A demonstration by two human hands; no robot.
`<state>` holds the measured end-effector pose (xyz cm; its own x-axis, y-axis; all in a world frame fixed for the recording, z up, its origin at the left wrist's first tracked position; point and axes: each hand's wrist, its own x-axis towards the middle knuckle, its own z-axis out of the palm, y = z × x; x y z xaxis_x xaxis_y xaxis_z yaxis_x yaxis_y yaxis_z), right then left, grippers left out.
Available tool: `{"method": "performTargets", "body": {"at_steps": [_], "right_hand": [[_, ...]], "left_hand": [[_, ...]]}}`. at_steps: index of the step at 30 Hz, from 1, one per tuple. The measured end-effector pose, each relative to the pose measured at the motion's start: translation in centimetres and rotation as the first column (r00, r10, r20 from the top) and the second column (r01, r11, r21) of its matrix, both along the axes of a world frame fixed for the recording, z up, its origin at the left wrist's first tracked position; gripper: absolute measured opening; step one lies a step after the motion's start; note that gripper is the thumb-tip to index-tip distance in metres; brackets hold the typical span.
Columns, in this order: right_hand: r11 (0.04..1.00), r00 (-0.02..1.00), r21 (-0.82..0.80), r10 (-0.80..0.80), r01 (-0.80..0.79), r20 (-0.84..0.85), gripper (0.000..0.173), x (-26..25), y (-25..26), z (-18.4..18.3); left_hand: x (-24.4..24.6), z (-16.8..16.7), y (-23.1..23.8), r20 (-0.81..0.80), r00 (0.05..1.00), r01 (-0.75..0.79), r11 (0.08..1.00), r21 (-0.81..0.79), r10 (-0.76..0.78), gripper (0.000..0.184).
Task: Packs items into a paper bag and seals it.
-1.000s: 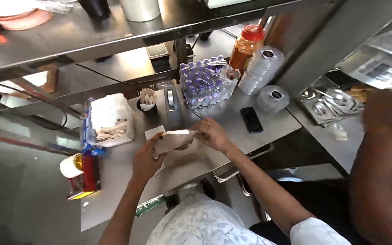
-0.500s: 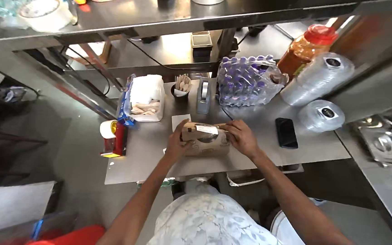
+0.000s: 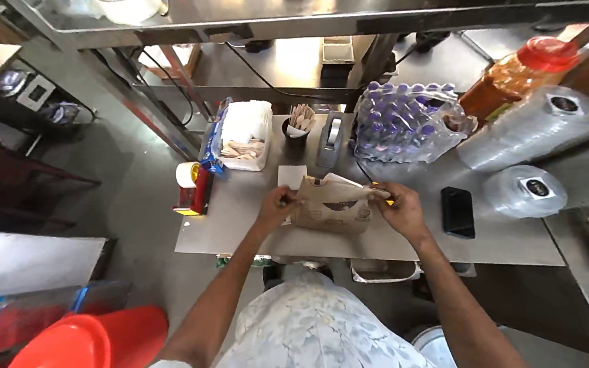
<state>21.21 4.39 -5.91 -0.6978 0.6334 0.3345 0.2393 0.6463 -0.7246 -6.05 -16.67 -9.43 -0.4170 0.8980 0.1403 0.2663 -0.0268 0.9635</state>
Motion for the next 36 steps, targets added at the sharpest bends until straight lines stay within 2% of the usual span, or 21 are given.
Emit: {"method": "performTargets", "body": {"at_steps": [2, 4, 6, 7, 9, 10, 12, 14, 16, 19, 21, 22, 24, 26, 28, 30, 32, 34, 36], "right_hand": [[1.0, 1.0, 0.005, 0.013, -0.013, 0.008, 0.024, 0.2, 0.0, 0.0], [0.998, 1.0, 0.055, 0.025, -0.025, 0.002, 0.027, -0.1, 0.0, -0.1], [0.992, 0.998, 0.113, 0.051, -0.055, 0.036, 0.033, -0.4, -0.4, 0.1], [0.985, 0.997, 0.159, 0.056, -0.065, 0.055, 0.029, -0.7, -0.5, 0.3], [0.963, 0.994, 0.255, 0.075, -0.092, 0.075, 0.019, -1.0, -0.5, 0.8], [0.954, 0.992, 0.277, 0.089, -0.11, 0.086, 0.018, -1.0, -0.3, 1.0], [0.949, 0.987, 0.286, 0.103, -0.135, 0.126, 0.02, -0.8, 0.0, 1.1], [0.947, 0.973, 0.279, 0.104, -0.16, 0.205, 0.024, -0.6, 0.0, 1.5], [0.918, 0.974, 0.357, 0.106, -0.173, 0.201, 0.017, -0.3, -0.4, 0.7], [0.868, 0.989, 0.483, 0.056, -0.116, 0.137, 0.013, 0.5, -2.0, -3.5], [0.829, 0.994, 0.559, -0.036, -0.027, 0.1, 0.018, 1.3, -3.1, -6.8], [0.82, 0.993, 0.573, -0.078, 0.011, 0.093, 0.024, 1.6, -3.6, -7.9], [0.854, 0.987, 0.517, -0.126, 0.055, 0.103, 0.037, 2.4, -4.7, -9.0], [0.9, 0.981, 0.427, -0.154, 0.088, 0.122, 0.047, 3.4, -5.5, -9.4], [0.93, 0.977, 0.339, -0.188, 0.144, 0.1, 0.046, 3.4, -6.1, -9.5], [0.969, 0.977, 0.134, -0.211, 0.206, 0.02, 0.035, 2.8, -7.4, -9.3], [0.957, 0.969, -0.185, -0.239, 0.225, -0.056, 0.031, 2.2, -9.2, -8.4], [0.837, 0.94, -0.519, -0.299, 0.175, -0.165, 0.035, 1.8, -9.7, -7.8], [0.762, 0.9, -0.633, -0.363, 0.139, -0.239, 0.04, 1.3, -9.0, -7.9]], "left_hand": [[-0.3, 0.1, -0.7, 0.036, 0.998, -0.05, 0.999, 0.012, 0.05, 0.018], [0.0, 0.9, -0.9, 0.072, 0.996, -0.058, 0.998, 0.02, 0.056, 0.042], [0.4, 2.5, 0.0, -0.091, 0.996, -0.02, 1.0, -0.009, 0.019, 0.068], [0.4, 3.4, 1.0, -0.255, 0.967, 0.004, 1.0, -0.019, -0.008, 0.068], [0.1, 4.6, 3.2, -0.547, 0.834, 0.044, 0.998, -0.05, -0.064, 0.043], [0.0, 5.0, 4.0, -0.623, 0.778, 0.055, 0.996, -0.066, -0.084, 0.029], [0.1, 5.5, 4.9, -0.686, 0.717, 0.075, 0.992, -0.098, -0.122, 0.015], [0.6, 5.2, 4.8, -0.736, 0.656, 0.095, 0.986, -0.137, -0.166, 0.016], [1.3, 4.2, 4.1, -0.791, 0.574, 0.106, 0.977, -0.183, -0.211, 0.022], [2.0, 1.1, 2.6, -0.877, 0.458, 0.129, 0.987, -0.097, -0.146, 0.018], [2.2, -1.0, 1.7, -0.899, 0.425, 0.116, 0.992, -0.058, -0.102, 0.022], [2.1, -1.8, 1.3, -0.889, 0.447, 0.102, 0.993, -0.053, -0.093, 0.022], [1.3, -2.1, 0.6, -0.787, 0.601, 0.1, 0.99, -0.099, -0.14, 0.028], [1.1, -2.2, -0.7, -0.546, 0.827, 0.114, 0.991, -0.071, -0.134, 0.031], [1.8, -2.5, -1.6, -0.212, 0.975, 0.059, 0.996, -0.074, -0.073, 0.024], [3.1, -2.2, -1.6, 0.075, 0.994, -0.069, 0.982, -0.174, 0.083, 0.023], [3.5, -1.3, -1.1, 0.209, 0.961, -0.116, 0.953, -0.279, 0.179, 0.039], [3.1, -0.2, -0.5, 0.261, 0.944, -0.086, 0.914, -0.396, 0.202, 0.061], [3.1, 0.4, -0.2, 0.291, 0.937, -0.028, 0.872, -0.488, 0.193, 0.06]]}}
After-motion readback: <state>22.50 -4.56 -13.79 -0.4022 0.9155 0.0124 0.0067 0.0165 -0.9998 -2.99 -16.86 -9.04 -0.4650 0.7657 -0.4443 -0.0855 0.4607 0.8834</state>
